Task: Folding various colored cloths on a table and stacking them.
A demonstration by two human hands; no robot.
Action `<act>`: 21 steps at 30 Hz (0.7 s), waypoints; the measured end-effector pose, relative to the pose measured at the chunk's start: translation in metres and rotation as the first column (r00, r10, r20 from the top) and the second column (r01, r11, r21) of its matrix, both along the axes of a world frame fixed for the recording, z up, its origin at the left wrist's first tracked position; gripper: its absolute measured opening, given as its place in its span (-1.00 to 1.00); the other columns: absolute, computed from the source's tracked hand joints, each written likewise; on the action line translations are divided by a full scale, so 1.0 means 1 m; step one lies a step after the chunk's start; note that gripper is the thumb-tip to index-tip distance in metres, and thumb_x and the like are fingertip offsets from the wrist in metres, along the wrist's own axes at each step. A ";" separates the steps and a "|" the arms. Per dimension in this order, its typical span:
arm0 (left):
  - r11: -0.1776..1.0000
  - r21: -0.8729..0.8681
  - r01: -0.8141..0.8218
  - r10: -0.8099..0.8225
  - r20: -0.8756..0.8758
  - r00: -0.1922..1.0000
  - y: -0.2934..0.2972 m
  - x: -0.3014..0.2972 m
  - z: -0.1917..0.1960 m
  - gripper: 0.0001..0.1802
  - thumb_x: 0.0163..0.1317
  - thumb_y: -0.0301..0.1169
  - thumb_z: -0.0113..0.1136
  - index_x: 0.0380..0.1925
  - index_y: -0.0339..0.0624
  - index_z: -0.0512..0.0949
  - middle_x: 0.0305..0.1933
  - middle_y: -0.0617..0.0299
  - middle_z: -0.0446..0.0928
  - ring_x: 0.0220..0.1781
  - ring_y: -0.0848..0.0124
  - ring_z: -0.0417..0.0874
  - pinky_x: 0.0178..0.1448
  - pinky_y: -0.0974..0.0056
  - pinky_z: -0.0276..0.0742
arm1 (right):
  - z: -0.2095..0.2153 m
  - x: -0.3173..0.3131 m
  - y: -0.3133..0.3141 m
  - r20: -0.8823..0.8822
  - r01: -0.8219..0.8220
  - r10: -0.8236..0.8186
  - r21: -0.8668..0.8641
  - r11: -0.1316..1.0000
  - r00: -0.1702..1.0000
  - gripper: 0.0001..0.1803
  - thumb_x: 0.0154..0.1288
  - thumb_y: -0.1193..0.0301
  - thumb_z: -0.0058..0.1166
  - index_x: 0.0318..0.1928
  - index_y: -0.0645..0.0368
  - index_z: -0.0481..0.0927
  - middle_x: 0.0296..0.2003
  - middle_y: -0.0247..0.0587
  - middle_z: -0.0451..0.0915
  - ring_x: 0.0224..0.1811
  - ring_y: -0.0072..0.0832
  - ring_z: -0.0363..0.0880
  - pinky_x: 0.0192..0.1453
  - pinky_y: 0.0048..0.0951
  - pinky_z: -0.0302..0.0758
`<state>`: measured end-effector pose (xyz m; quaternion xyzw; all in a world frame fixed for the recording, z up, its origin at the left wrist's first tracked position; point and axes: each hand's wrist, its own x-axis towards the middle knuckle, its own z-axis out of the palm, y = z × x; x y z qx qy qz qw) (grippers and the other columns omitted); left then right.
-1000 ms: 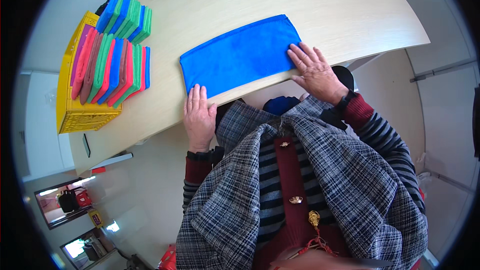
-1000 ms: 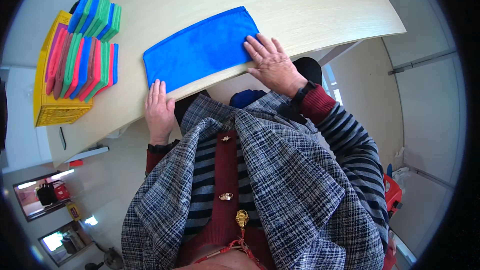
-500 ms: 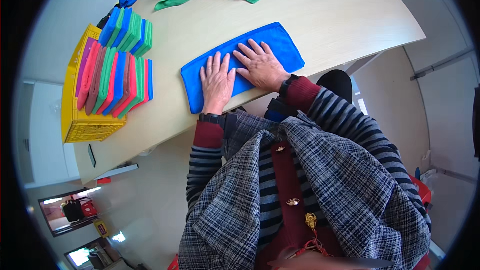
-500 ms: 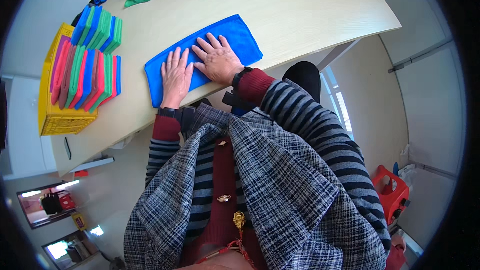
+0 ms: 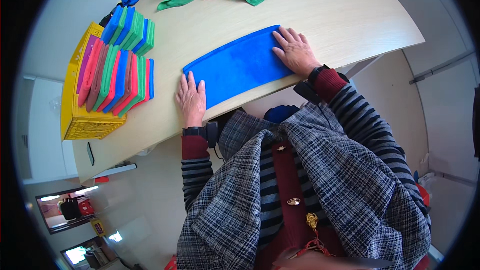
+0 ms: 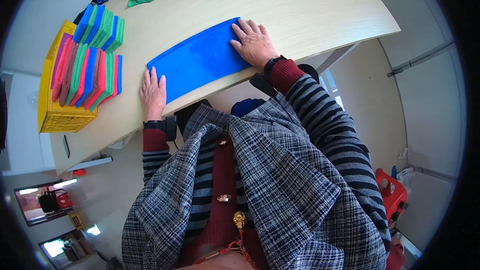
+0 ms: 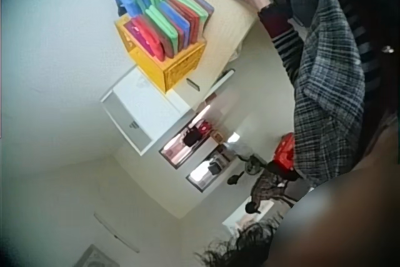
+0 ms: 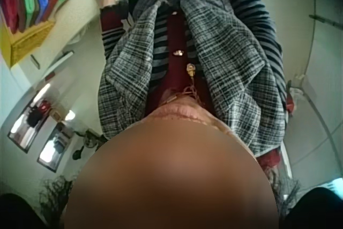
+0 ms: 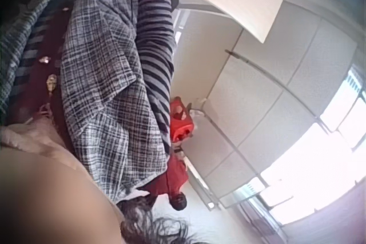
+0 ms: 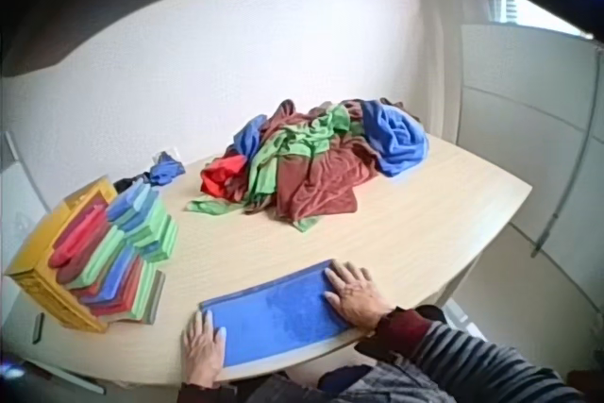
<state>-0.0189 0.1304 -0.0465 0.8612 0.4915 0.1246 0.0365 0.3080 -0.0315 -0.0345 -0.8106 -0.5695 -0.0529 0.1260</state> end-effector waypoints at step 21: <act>0.861 0.024 0.508 -0.475 0.395 0.787 -0.038 0.071 0.090 -0.70 0.43 -0.33 0.08 0.06 -0.21 0.57 0.00 0.04 0.59 0.04 0.19 0.59 0.37 -0.02 0.30 | 0.008 -0.057 0.031 -0.058 -0.236 0.241 0.090 0.968 0.969 -0.36 0.46 0.09 -0.03 0.44 0.08 0.29 0.47 -0.08 0.22 0.56 -0.06 0.08 0.58 0.09 -0.02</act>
